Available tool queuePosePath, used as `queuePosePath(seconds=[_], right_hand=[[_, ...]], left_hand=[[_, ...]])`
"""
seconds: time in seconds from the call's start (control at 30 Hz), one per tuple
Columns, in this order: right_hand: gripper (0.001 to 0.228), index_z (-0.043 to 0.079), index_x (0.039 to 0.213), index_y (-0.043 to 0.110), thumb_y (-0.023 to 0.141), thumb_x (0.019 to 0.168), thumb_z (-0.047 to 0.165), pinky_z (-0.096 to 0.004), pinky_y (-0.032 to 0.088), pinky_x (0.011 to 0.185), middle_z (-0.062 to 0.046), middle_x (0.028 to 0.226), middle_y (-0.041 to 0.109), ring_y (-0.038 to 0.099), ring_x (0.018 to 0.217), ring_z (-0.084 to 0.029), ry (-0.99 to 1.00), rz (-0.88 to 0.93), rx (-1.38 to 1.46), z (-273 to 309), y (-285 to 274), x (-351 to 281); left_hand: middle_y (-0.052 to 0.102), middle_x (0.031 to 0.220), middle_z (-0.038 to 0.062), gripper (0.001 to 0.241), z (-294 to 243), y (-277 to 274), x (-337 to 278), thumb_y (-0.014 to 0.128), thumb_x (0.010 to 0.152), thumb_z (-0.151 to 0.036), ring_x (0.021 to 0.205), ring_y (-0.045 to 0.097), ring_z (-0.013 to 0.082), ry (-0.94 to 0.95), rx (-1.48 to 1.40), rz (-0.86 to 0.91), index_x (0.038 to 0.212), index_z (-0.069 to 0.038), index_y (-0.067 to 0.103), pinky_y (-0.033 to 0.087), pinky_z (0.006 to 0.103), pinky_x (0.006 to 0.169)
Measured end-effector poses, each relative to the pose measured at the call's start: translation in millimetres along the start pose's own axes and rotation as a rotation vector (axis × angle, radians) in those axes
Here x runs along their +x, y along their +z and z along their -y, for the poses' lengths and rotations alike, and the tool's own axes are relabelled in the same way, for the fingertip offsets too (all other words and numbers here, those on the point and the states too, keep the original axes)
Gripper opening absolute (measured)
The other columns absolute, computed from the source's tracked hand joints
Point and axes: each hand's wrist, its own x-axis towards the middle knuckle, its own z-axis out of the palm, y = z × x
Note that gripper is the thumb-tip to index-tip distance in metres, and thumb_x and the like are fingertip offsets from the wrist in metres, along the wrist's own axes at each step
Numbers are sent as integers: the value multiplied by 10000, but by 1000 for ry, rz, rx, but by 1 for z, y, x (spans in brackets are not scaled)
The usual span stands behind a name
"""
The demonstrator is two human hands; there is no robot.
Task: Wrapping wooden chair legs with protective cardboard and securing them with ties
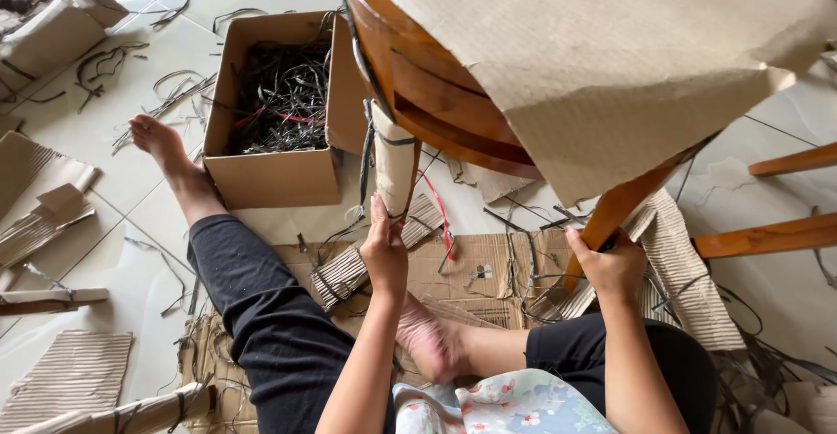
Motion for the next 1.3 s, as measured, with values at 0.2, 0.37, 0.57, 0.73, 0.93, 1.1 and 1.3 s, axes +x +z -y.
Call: queuePosePath(seconds=[0.2, 0.37, 0.57, 0.73, 0.93, 1.1, 1.3], right_hand=[[633, 49, 689, 642, 858, 860, 619, -411, 561, 909, -117, 570, 636, 712, 673, -369, -132, -86, -112, -53, 34, -11], [622, 35, 753, 659, 815, 914, 615, -449, 544, 882, -138, 630, 652, 711, 756, -403, -84, -97, -82, -74, 49, -20], [577, 2, 869, 712, 875, 962, 547, -418, 554, 762, -155, 742, 690, 731, 816, -355, 9, -85, 9, -82, 51, -18], [574, 4, 899, 735, 907, 961, 549, -394, 563, 740, -144, 747, 691, 737, 790, -329, 35, -84, 42, -75, 53, -20], [497, -72, 858, 709, 925, 927, 370, -395, 534, 665, -212, 728, 672, 727, 821, -397, -33, -77, 177, -44, 60, -32], [416, -68, 919, 747, 961, 896, 287, -386, 563, 778, -199, 828, 722, 740, 874, -383, -143, -84, 201, -50, 69, -38], [398, -96, 992, 755, 949, 894, 238, -426, 554, 824, -235, 914, 735, 731, 932, -404, -130, -70, 237, -58, 74, -42]], left_hand=[[640, 1392, 160, 633, 5, 1, 6, 804, 847, -27, 1269, 593, 345, -60, -55, -44, 1431, -189, 623, 528, 429, 1010], [530, 1480, 158, 878, 22, -20, 1, 849, 791, -95, 1367, 488, 337, -243, -97, 64, 1539, -146, 393, 419, 456, 1128], [183, 1705, 151, 1079, 78, -36, -47, 776, 795, -580, 1547, 114, 484, -482, 559, 764, 1616, -101, 266, 160, 734, 1175], [355, 1629, 38, 933, 97, -14, -83, 760, 751, -617, 1491, 320, 345, -368, 761, 1002, 1528, -190, 473, 323, 668, 1147], [572, 1099, 27, 488, 103, 2, -93, 771, 706, -424, 1094, 587, 259, -97, 862, 766, 1090, -180, 595, 476, 439, 962], [387, 1571, 205, 961, 57, -3, -59, 749, 740, -118, 1502, 294, 416, -232, 868, 758, 1575, -10, 287, 253, 518, 1235], [463, 1447, 184, 879, 102, 8, -67, 706, 621, -267, 1421, 372, 376, -231, 882, 681, 1443, -22, 513, 385, 428, 1110]])
